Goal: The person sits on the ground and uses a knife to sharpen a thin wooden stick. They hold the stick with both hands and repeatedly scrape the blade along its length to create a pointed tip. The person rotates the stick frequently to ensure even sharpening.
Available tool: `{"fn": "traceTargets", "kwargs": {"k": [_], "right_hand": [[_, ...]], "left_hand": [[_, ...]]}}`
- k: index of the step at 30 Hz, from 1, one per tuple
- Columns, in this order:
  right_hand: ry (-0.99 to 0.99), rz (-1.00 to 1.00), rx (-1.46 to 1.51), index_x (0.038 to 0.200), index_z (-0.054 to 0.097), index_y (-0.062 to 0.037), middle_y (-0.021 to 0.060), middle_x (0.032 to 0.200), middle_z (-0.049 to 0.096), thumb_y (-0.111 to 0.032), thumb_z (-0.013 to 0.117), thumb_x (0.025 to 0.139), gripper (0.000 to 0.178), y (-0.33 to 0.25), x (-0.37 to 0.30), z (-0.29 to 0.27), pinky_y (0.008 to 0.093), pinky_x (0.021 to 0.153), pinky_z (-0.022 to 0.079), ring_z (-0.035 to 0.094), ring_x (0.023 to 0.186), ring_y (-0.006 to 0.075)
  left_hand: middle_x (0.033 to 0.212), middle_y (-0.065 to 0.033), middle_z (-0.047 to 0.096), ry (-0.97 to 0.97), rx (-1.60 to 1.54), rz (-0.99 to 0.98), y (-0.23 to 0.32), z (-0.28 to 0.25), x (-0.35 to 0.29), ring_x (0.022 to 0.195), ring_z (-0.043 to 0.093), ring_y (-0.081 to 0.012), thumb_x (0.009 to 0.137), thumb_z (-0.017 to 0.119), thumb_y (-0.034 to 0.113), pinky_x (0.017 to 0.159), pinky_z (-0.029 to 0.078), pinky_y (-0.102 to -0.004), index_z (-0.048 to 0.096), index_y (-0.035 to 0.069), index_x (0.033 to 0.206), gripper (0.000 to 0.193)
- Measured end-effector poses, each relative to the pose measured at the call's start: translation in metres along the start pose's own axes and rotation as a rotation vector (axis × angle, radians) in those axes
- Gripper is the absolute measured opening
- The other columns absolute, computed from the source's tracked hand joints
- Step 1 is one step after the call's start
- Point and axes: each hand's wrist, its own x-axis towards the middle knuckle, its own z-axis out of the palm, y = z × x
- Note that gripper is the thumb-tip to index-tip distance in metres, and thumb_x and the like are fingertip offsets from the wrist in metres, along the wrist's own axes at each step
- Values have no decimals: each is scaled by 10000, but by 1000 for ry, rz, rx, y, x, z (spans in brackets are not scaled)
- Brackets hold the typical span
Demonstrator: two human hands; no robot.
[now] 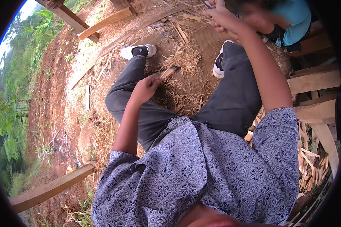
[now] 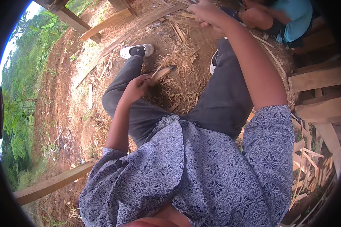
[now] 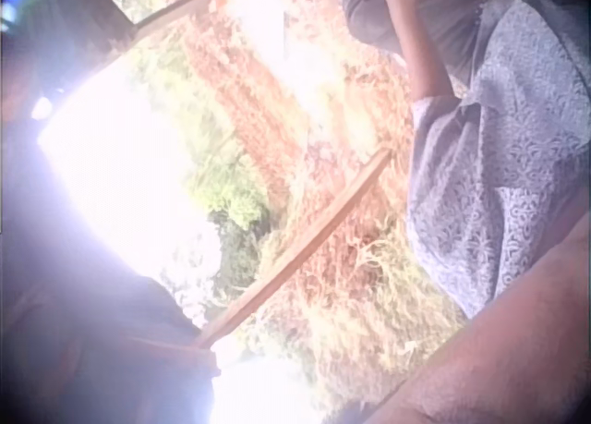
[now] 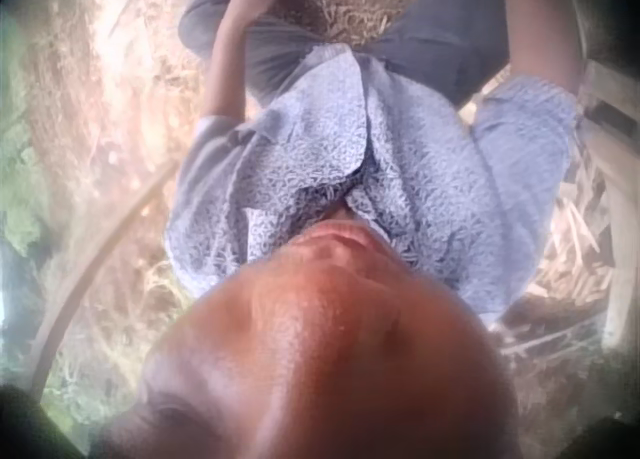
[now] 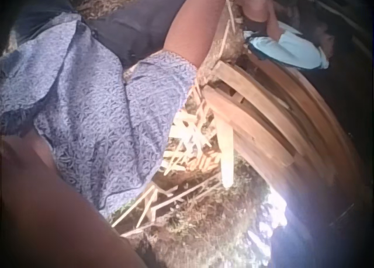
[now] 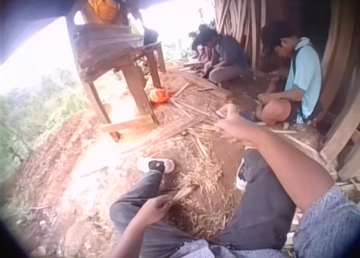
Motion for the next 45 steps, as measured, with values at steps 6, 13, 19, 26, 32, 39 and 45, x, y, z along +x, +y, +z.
{"fn": "traceTargets", "kwargs": {"k": [6,13,19,26,32,39,45], "right_hand": [[-139,-35,-410,1359,548,-100,36,744,591,-345,602,1000,437,20,29,20,265,508,462,546,560,86],[-274,16,-665,1494,389,-147,117,1203,628,-265,673,941,633,40,58,64,363,644,539,671,853,209],[-256,-139,-536,1337,691,-124,146,1114,761,-90,590,914,436,189,67,134,374,756,575,734,859,198],[-365,26,-457,1258,735,-91,175,1228,722,-84,568,950,351,235,22,247,380,993,530,697,1123,301],[-80,-59,-469,1254,742,-120,194,1090,619,-164,634,966,311,269,-5,297,423,903,531,643,1002,359],[-269,-158,-342,1336,688,-112,209,1106,665,-200,594,1019,342,290,-6,300,440,919,516,643,1012,392],[-529,-13,-470,1496,533,-149,212,1408,593,-227,496,1053,452,265,-11,300,492,979,514,642,1140,429]], "left_hand": [[906,-255,724,-48,299,-18,-52,10,30,911,707,-428,958,601,230,804,551,-522,675,38,1122,264],[960,-246,733,-140,424,-34,-98,26,70,937,710,-430,878,629,193,839,553,-541,665,66,1153,305],[959,-270,731,-238,366,19,-129,64,83,937,715,-456,912,532,114,832,567,-557,650,17,1083,230],[894,-286,712,-103,243,-194,-136,62,67,881,699,-477,946,564,153,811,547,-581,657,8,1025,189],[886,-287,710,-210,274,-255,-140,67,64,878,704,-473,971,554,195,812,550,-573,705,-3,877,266],[886,-285,712,-287,256,-339,-135,67,62,882,706,-471,990,566,215,816,553,-569,710,-2,909,273],[903,-286,714,-301,256,-357,-130,67,66,895,708,-464,947,563,146,827,557,-558,710,-12,913,218]]}}
